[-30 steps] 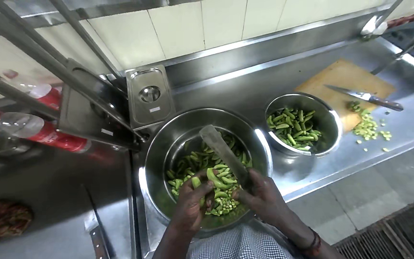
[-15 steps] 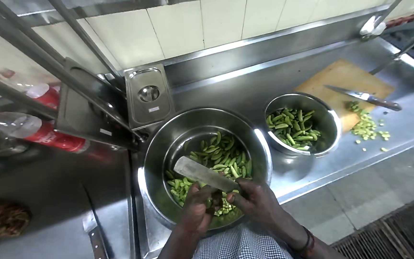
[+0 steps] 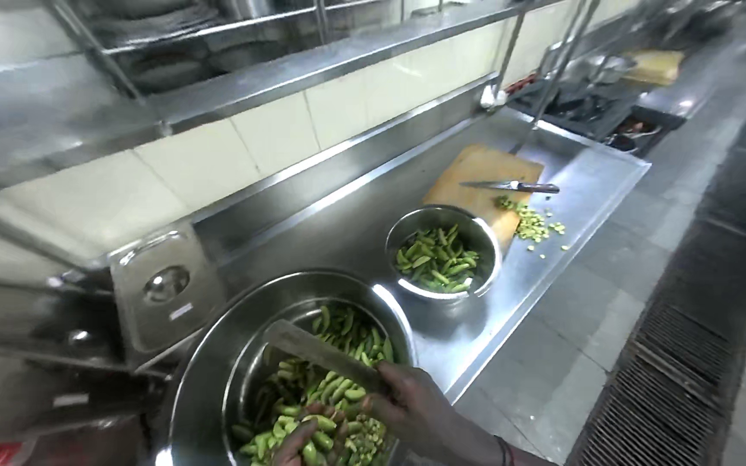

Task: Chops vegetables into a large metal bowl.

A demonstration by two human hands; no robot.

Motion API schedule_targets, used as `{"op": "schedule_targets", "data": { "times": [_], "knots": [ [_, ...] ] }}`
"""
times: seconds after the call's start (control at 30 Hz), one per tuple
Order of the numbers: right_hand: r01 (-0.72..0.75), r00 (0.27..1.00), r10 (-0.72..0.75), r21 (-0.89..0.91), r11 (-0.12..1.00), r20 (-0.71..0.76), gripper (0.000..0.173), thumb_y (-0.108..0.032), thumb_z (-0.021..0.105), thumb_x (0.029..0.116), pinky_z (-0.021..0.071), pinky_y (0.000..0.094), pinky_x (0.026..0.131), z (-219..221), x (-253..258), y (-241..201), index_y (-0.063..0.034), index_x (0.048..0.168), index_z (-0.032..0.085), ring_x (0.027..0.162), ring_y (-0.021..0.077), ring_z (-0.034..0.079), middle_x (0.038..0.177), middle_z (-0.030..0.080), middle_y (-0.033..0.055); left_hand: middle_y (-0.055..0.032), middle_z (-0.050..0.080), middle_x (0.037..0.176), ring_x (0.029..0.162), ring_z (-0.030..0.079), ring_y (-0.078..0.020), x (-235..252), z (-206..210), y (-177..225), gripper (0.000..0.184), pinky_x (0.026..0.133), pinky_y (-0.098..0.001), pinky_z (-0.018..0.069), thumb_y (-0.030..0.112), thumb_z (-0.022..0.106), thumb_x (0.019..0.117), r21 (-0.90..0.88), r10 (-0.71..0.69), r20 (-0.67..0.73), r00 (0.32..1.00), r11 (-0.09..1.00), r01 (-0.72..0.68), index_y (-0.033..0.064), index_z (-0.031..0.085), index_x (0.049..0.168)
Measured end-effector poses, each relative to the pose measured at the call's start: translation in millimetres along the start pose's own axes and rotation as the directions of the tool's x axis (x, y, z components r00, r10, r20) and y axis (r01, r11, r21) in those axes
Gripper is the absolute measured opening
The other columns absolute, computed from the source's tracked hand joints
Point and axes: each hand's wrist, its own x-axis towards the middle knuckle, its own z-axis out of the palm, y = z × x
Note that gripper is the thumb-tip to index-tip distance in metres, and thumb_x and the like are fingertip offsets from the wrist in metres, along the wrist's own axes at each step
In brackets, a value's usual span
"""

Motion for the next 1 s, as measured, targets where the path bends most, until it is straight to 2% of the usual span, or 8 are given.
{"op": "schedule_targets", "data": {
  "times": [0.2,0.33,0.4,0.53,0.6,0.8,0.9,1.0],
  "knots": [
    [-0.001,0.947,0.069,0.212,0.977,-0.313,0.043,-0.05,0.056,0.1026,0.0574,0.0352,0.068,-32,-18,26,-0.0097,0.11,0.068,0.074,0.0112,0.065,0.084,0.067,0.0011,-0.0184,0.068,0.108,0.094,0.07,-0.0306,20,54,-6,0.032,0.082,-0.0472,0.0603,0.015,0.046,0.1059,0.193,-0.067,-0.047,0.997,0.978,0.075,0.003,0.053,0.135],
    [-0.041,0.889,0.206,0.378,0.925,-0.409,0.037,-0.041,0.055,0.1045,0.0519,0.0321,0.055,-54,-31,37,-0.0072,0.112,0.066,0.06,0.013,0.057,0.077,0.062,0.0015,-0.0221,0.066,0.11,0.095,0.069,-0.0326,44,162,-3,0.033,0.084,-0.0492,0.0596,0.016,0.05,0.105,0.256,-0.023,0.095,0.995,0.967,-0.003,-0.0014,0.051,0.133],
    [-0.029,0.862,0.253,0.455,0.89,-0.44,0.038,-0.041,0.055,0.1041,0.0503,0.0334,0.051,-62,-36,44,-0.0063,0.114,0.066,0.055,0.0155,0.054,0.073,0.058,0.0031,-0.0155,0.064,0.112,0.097,0.066,-0.0292,58,215,-4,0.038,0.086,-0.0509,0.0569,0.035,0.049,0.1069,0.318,0.005,0.202,0.979,0.945,-0.07,0.005,0.052,0.129],
    [0.003,0.814,0.316,0.548,0.836,-0.487,0.037,-0.041,0.055,0.1037,0.0478,0.0304,0.048,-79,-45,48,-0.0058,0.113,0.064,0.052,0.014,0.05,0.072,0.054,0.0034,-0.0146,0.035,0.159,0.14,0.04,-0.0405,73,267,-6,0.062,0.102,-0.0678,0.0421,0.048,0.053,0.1039,0.393,0.007,0.186,0.983,0.916,-0.081,0.017,0.035,0.155],
    [0.003,0.788,0.342,0.559,0.829,-0.512,0.037,-0.043,0.056,0.103,0.0481,0.029,0.048,-84,-50,50,-0.0075,0.111,0.064,0.051,0.0132,0.05,0.071,0.054,0.0027,-0.0115,0.033,0.162,0.144,0.038,-0.0382,62,254,-4,0.066,0.107,-0.0647,0.0412,0.046,0.054,0.1044,0.468,-0.013,0.255,0.967,0.877,-0.112,0.0215,0.028,0.16],
    [-0.019,0.764,0.395,0.594,0.804,-0.51,0.031,-0.034,0.047,0.1074,0.0495,0.0265,0.047,-84,-55,50,-0.0073,0.11,0.063,0.052,0.0117,0.051,0.07,0.054,0.0022,-0.013,0.062,0.136,0.118,0.064,-0.0298,52,164,31,0.04,0.099,-0.0491,0.0533,0.025,0.048,0.1076,0.463,-0.019,0.317,0.948,0.876,-0.137,0.0129,0.049,0.146],
    [-0.055,0.803,0.387,0.589,0.806,-0.454,0.028,-0.031,0.043,0.1082,0.051,0.0234,0.048,-77,-51,40,-0.0106,0.111,0.061,0.052,0.0076,0.052,0.072,0.054,-0.0023,-0.0124,0.066,0.131,0.113,0.067,-0.0277,46,117,66,0.035,0.095,-0.0446,0.0555,0.023,0.046,0.1083,0.441,0.128,0.184,0.975,0.875,-0.198,0.0097,0.055,0.14],
    [-0.067,0.846,0.344,0.56,0.826,-0.407,0.027,-0.032,0.041,0.1086,0.0512,0.0233,0.047,-67,-43,31,-0.0132,0.109,0.06,0.051,0.0068,0.052,0.073,0.055,-0.0038,-0.0125,0.069,0.119,0.103,0.07,-0.0243,49,69,102,0.028,0.088,-0.0414,0.0582,0.016,0.054,0.1058,0.559,0.358,0.062,0.932,0.761,-0.329,0.0046,0.058,0.131]
  ]
}}
